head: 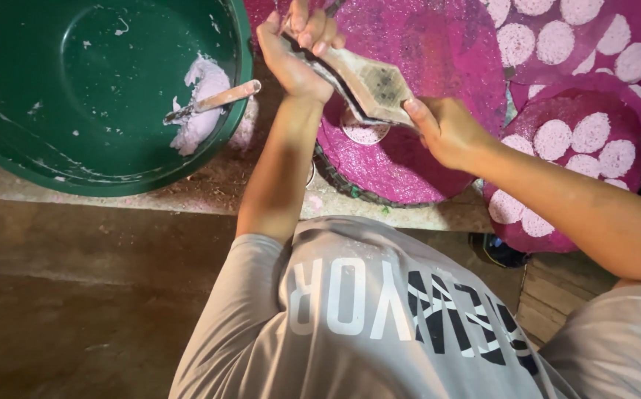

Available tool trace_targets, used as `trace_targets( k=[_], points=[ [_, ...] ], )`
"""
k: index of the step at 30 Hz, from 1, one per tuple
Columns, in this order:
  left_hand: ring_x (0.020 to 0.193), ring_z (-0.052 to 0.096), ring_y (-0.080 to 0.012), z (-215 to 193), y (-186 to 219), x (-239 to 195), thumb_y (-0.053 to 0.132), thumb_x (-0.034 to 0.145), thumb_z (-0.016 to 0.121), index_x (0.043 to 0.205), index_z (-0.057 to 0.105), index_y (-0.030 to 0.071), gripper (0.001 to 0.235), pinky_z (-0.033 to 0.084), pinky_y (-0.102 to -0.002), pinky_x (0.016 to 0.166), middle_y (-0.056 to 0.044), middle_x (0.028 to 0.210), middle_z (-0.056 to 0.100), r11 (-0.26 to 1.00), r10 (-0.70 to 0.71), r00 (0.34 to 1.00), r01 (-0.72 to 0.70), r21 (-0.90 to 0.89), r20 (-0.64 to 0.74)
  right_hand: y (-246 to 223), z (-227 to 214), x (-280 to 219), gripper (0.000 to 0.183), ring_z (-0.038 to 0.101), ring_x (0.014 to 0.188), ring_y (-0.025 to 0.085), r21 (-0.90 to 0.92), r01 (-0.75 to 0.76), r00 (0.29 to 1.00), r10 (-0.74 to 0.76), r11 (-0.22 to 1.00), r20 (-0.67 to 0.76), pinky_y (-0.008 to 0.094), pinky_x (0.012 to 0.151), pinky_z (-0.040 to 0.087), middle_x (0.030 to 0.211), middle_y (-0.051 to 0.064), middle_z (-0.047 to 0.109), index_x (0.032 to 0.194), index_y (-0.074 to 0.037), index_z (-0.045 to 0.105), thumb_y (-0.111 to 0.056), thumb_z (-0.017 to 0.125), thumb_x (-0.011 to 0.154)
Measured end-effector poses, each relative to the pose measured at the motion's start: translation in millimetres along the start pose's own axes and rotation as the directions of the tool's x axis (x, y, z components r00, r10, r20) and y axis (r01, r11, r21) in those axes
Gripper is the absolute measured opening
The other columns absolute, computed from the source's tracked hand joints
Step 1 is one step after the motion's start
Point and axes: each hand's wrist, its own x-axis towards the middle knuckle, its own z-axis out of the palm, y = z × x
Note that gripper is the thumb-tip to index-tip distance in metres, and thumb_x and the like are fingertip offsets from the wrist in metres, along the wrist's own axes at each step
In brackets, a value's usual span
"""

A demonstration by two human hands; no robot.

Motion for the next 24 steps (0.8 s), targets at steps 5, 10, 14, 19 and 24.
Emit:
trace_targets(
  k=[5, 10, 14, 19, 24],
  points=[
    [0.056, 0.039, -0.0136, 4.3, -28.5, -8.7, 0.044, 0.095, 0.036, 0.075, 0.042, 0.018, 0.034, 0.039, -0.037, 0.064, 0.005, 0.059, 0.039, 0.994, -0.039, 0.970, 0.014, -0.104, -0.241, 7.1, -18.0, -9.8, 0.078, 0.063, 0.060, 0.031, -0.056, -0.184, 0.977, 0.189, 0.981, 0.101, 0.047, 0.064, 0.054, 0.065, 0.016, 0.062, 0.077, 0.000, 0.063, -0.061, 0.025, 0.107],
    [0.053, 0.038, -0.0151, 9.5, -42.0, 11.5, 0.043, 0.094, 0.033, 0.071, 0.041, 0.017, 0.036, 0.039, -0.038, 0.062, 0.004, 0.056, 0.038, 0.992, -0.048, 0.945, 0.008, -0.123, -0.324, 9.4, -30.1, -9.0, 0.078, 0.066, 0.063, 0.032, -0.139, -0.134, 0.991, 0.130, 0.981, -0.043, 0.049, 0.067, 0.053, 0.066, 0.020, 0.065, 0.081, 0.002, 0.066, -0.061, 0.028, 0.107],
    [0.051, 0.036, -0.0153, 8.8, -31.6, 20.1, 0.042, 0.095, 0.032, 0.071, 0.041, 0.016, 0.037, 0.037, -0.038, 0.059, 0.003, 0.055, 0.036, 1.000, -0.015, 0.968, 0.009, -0.025, -0.250, 13.0, -21.5, -6.8, 0.080, 0.063, 0.061, 0.037, -0.084, -0.056, 0.995, 0.048, 0.995, -0.091, 0.052, 0.066, 0.050, 0.063, 0.022, 0.061, 0.078, 0.005, 0.064, -0.059, 0.028, 0.109],
    [0.049, 0.037, -0.0155, 22.9, -37.2, 26.4, 0.043, 0.094, 0.034, 0.067, 0.039, 0.018, 0.037, 0.036, -0.037, 0.055, 0.003, 0.052, 0.036, 0.999, 0.002, 0.950, -0.013, -0.034, -0.313, 23.0, -25.1, 0.1, 0.078, 0.061, 0.060, 0.039, -0.156, -0.058, 0.990, 0.037, 0.986, -0.135, 0.053, 0.065, 0.048, 0.062, 0.023, 0.058, 0.080, 0.004, 0.065, -0.059, 0.031, 0.111],
    [0.060, 0.041, -0.0212, 22.9, -22.7, 36.5, 0.042, 0.096, 0.038, 0.069, 0.040, 0.014, 0.038, 0.039, -0.040, 0.067, -0.002, 0.062, 0.039, 0.985, -0.150, 0.967, 0.127, -0.119, -0.208, 33.5, -22.7, 4.9, 0.073, 0.056, 0.059, 0.029, -0.060, 0.066, 0.968, -0.078, 0.996, -0.239, 0.048, 0.059, 0.046, 0.062, 0.014, 0.054, 0.082, 0.001, 0.060, -0.060, 0.033, 0.113]
  ],
)
